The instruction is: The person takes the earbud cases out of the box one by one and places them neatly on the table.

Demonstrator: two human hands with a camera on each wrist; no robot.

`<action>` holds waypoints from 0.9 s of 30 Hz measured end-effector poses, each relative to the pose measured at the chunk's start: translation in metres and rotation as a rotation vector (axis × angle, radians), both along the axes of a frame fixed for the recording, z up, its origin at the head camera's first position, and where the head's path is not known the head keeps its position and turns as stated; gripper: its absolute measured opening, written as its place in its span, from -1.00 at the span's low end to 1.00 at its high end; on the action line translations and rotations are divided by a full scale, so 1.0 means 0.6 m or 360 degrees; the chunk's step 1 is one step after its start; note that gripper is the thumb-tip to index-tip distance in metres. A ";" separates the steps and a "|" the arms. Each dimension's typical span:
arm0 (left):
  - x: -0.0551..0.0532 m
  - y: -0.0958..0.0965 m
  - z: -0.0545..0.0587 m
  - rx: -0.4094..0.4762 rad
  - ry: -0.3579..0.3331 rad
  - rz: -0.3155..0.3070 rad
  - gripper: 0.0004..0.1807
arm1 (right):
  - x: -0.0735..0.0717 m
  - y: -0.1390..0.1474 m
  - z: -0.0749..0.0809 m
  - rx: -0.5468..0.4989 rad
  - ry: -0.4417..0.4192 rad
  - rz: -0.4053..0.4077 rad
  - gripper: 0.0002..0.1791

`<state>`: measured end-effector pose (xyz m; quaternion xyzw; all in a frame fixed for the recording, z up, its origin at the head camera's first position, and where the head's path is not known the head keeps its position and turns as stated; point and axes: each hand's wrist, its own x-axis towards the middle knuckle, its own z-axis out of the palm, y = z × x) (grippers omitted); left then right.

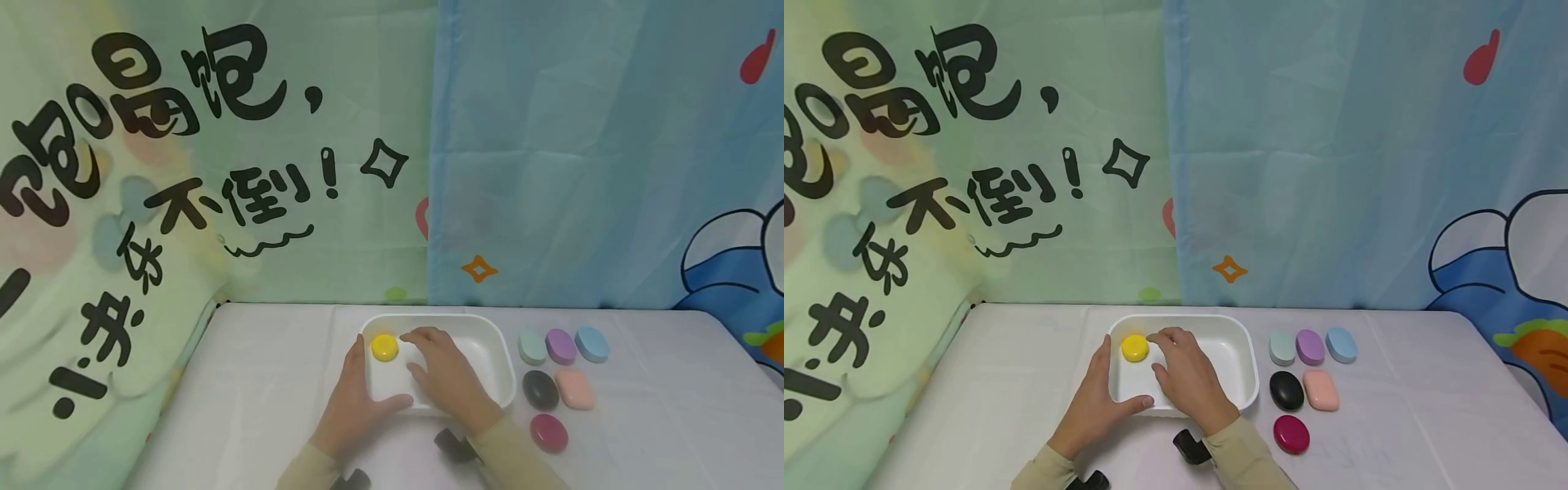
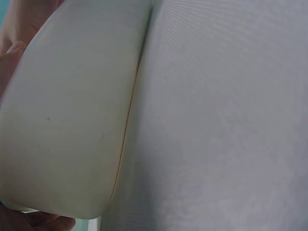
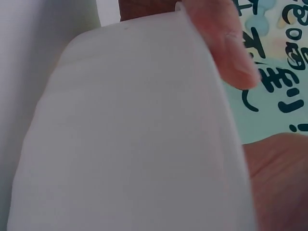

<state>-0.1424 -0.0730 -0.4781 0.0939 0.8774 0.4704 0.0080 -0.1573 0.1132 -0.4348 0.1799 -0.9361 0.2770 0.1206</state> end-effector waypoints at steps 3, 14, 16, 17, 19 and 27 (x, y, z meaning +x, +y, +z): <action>0.000 0.000 0.000 -0.0001 0.0000 -0.0012 0.36 | -0.006 -0.006 -0.003 0.0005 -0.0015 0.0015 -0.55; 0.003 -0.001 0.000 -0.0032 -0.0001 -0.0006 0.39 | -0.022 -0.026 -0.006 0.0076 -0.0198 0.0042 -0.48; 0.003 -0.001 -0.001 -0.0038 0.0008 -0.0004 0.39 | -0.024 -0.028 -0.008 0.0073 -0.0211 0.0069 -0.47; 0.003 0.000 -0.002 -0.0044 0.0015 -0.0004 0.39 | -0.025 -0.028 -0.009 0.0070 -0.0218 0.0084 -0.46; 0.003 0.000 -0.002 -0.0047 0.0020 -0.0002 0.39 | -0.028 -0.029 -0.011 0.0076 -0.0221 0.0128 -0.45; 0.004 0.000 -0.003 -0.0034 0.0011 0.0005 0.40 | -0.035 -0.032 -0.023 0.0105 -0.0227 0.0298 -0.46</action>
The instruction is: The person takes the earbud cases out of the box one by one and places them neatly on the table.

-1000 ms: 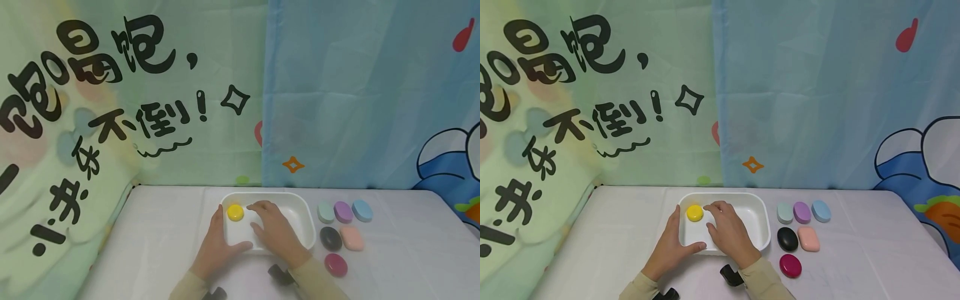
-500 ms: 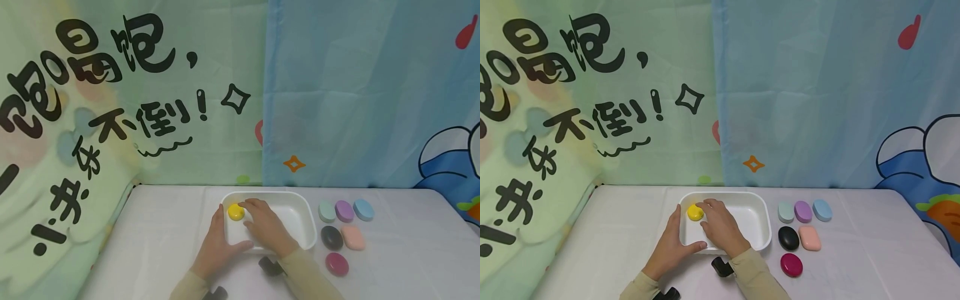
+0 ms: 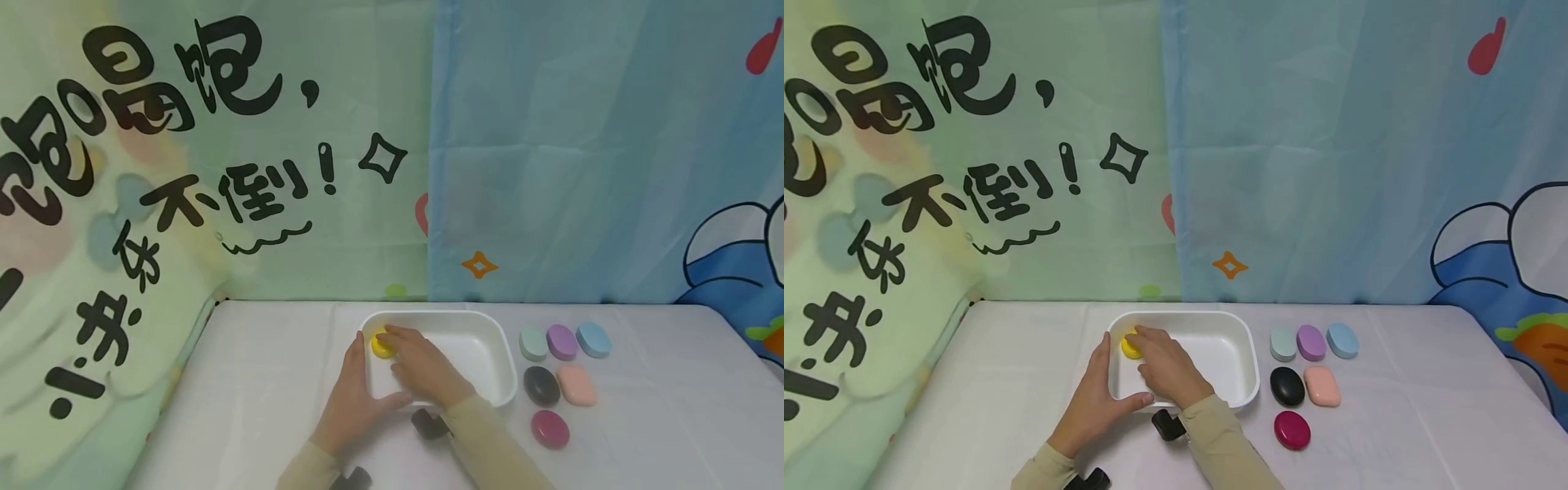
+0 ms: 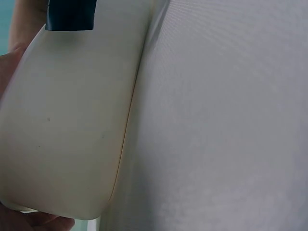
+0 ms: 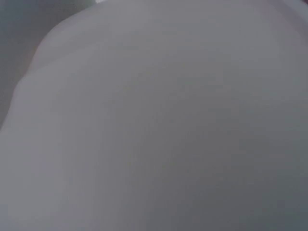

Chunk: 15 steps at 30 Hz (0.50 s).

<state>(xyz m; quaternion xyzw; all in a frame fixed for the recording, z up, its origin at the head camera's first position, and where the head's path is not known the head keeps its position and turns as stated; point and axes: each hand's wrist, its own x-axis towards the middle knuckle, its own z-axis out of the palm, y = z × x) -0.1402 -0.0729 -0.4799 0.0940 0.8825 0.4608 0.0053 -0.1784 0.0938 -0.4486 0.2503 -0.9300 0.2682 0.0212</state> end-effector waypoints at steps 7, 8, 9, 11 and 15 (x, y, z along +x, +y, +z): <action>0.000 -0.001 -0.001 -0.0003 0.0017 -0.0002 0.40 | -0.005 -0.001 -0.009 0.0062 -0.0081 0.0097 -0.48; 0.000 -0.001 0.000 -0.0002 0.0012 -0.0001 0.41 | -0.005 -0.001 -0.011 0.0081 -0.0086 0.0109 -0.48; 0.000 -0.001 0.000 0.0000 0.0007 0.0000 0.41 | -0.005 -0.001 -0.012 0.0094 -0.0084 0.0118 -0.48; 0.000 -0.001 0.000 0.0002 0.0002 0.0003 0.43 | -0.005 -0.001 -0.015 0.0104 -0.0065 0.0136 -0.44; 0.000 0.000 0.000 0.0012 0.0006 0.0003 0.43 | -0.002 0.000 -0.017 0.0105 0.0074 0.0135 -0.45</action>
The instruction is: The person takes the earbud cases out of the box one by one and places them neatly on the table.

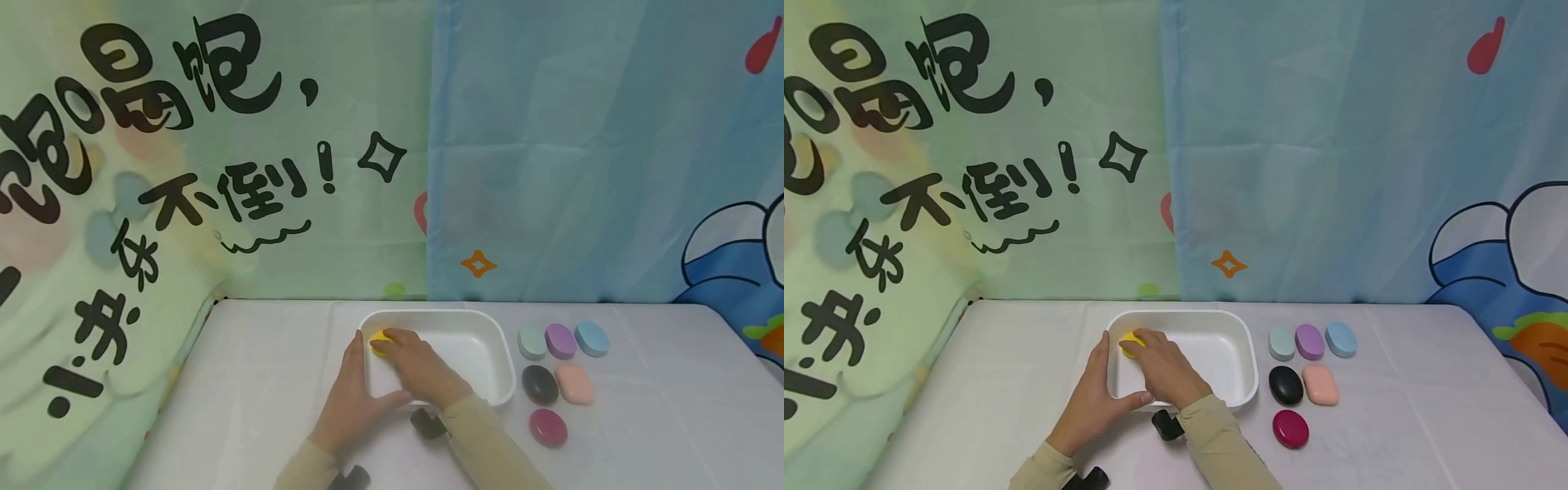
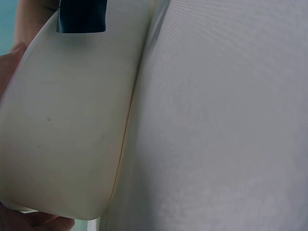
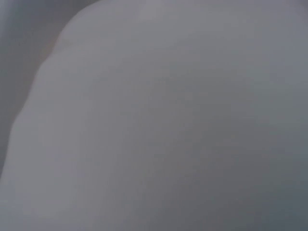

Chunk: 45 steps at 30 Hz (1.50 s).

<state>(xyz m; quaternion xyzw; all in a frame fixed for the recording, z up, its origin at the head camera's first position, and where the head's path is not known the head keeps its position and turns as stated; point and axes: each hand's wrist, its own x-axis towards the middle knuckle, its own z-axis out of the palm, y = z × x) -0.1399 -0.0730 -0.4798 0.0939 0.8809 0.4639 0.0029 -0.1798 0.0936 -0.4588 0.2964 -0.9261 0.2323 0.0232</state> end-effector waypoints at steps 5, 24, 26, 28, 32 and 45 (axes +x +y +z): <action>0.000 0.001 0.002 0.0007 0.0006 -0.0001 0.43 | 0.002 -0.001 -0.001 -0.0029 0.0128 -0.0071 -0.52; 0.000 0.003 0.000 -0.0007 0.0045 -0.0012 0.40 | 0.002 0.001 0.004 0.0041 0.0010 -0.0299 -0.60; 0.001 0.003 0.001 -0.0001 0.0037 -0.0014 0.38 | 0.003 0.003 0.004 0.0014 0.0038 -0.0321 -0.58; 0.001 0.002 0.001 0.0005 0.0026 -0.0016 0.37 | 0.004 0.005 0.004 -0.0001 0.0075 -0.0332 -0.56; 0.002 0.001 0.003 0.0027 -0.0008 -0.0018 0.36 | 0.007 0.011 0.007 0.0006 0.0135 -0.0342 -0.56; -0.001 0.000 -0.002 0.0032 -0.0019 -0.0007 0.37 | 0.029 0.029 0.033 -0.0119 0.0230 -0.0372 -0.59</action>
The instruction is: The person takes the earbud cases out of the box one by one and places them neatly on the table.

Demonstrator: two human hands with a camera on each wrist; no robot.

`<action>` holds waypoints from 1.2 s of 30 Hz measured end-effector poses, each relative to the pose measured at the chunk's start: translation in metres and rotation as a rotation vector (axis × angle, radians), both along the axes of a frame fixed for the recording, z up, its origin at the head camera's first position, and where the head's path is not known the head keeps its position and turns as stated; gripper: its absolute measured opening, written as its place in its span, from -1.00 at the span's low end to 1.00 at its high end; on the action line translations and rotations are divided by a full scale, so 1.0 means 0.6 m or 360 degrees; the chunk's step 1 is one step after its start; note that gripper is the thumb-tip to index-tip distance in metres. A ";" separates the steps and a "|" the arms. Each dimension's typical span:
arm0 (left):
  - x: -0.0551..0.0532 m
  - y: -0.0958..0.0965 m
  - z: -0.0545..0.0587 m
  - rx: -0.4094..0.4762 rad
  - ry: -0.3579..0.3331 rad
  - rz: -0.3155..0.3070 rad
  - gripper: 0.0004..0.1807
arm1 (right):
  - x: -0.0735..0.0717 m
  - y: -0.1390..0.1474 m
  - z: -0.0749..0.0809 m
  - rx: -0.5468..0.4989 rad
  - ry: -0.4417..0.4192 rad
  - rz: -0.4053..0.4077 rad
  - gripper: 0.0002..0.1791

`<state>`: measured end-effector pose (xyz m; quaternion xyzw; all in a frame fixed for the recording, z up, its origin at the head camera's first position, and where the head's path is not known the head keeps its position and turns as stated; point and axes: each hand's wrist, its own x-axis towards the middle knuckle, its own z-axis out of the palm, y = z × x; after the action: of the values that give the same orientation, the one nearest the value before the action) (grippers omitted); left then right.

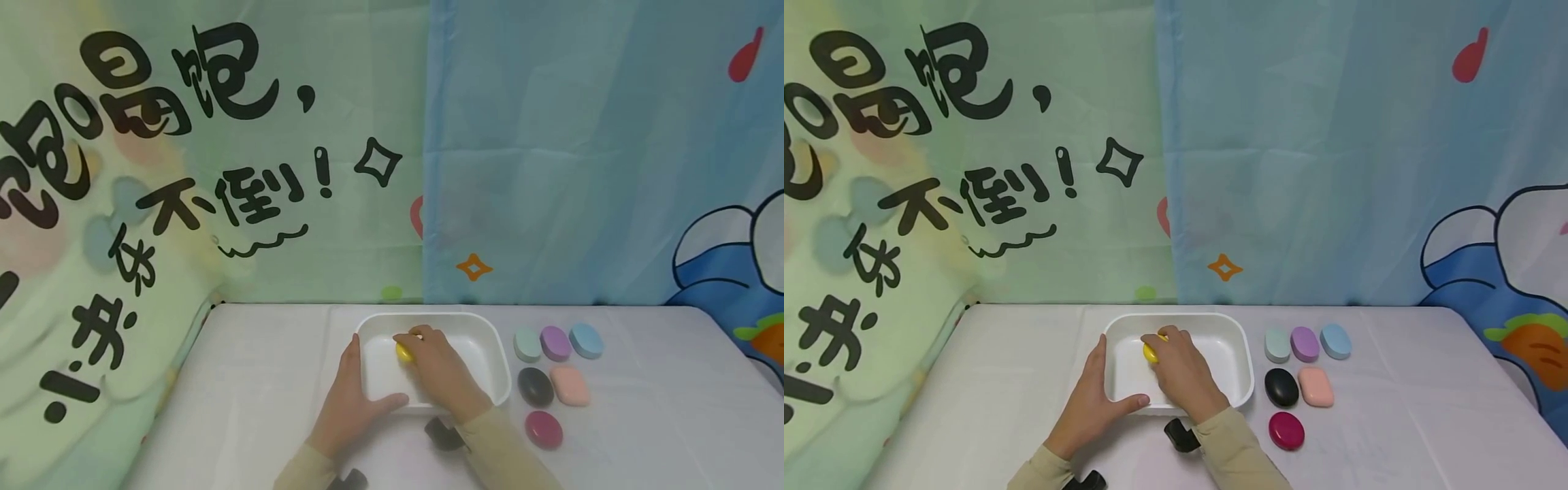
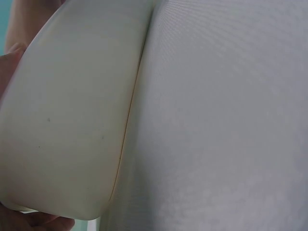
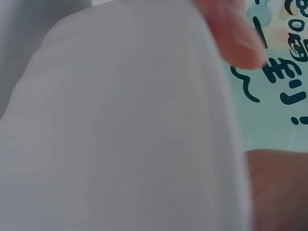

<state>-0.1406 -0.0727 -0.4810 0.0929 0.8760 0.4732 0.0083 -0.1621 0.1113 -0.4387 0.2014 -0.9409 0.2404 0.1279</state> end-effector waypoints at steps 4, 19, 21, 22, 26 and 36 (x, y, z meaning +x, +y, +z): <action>0.000 0.000 -0.002 0.0014 -0.0023 0.0012 0.37 | 0.006 0.003 0.010 0.0005 -0.0020 -0.0011 -0.58; 0.000 0.000 0.003 0.0011 0.0001 -0.0001 0.37 | 0.029 0.033 0.035 0.0074 -0.0061 -0.0068 -0.54; 0.000 0.000 0.002 0.0014 0.0008 -0.0001 0.37 | 0.033 0.038 0.037 0.0085 -0.0029 -0.0062 -0.55; 0.000 0.000 0.002 0.0018 0.0008 0.0001 0.37 | 0.035 0.040 0.038 0.0092 -0.0017 -0.0061 -0.55; 0.001 0.000 0.006 0.0033 0.0002 0.0007 0.37 | 0.043 0.049 0.042 0.0099 0.0043 -0.0049 -0.55; 0.005 0.001 0.009 0.0038 -0.0025 0.0015 0.36 | 0.074 0.082 0.047 0.0116 0.0136 -0.0063 -0.48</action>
<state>-0.1377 -0.0719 -0.4754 0.0853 0.8706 0.4843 0.0117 -0.1179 0.1604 -0.4108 0.1972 -0.9465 0.1946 0.1652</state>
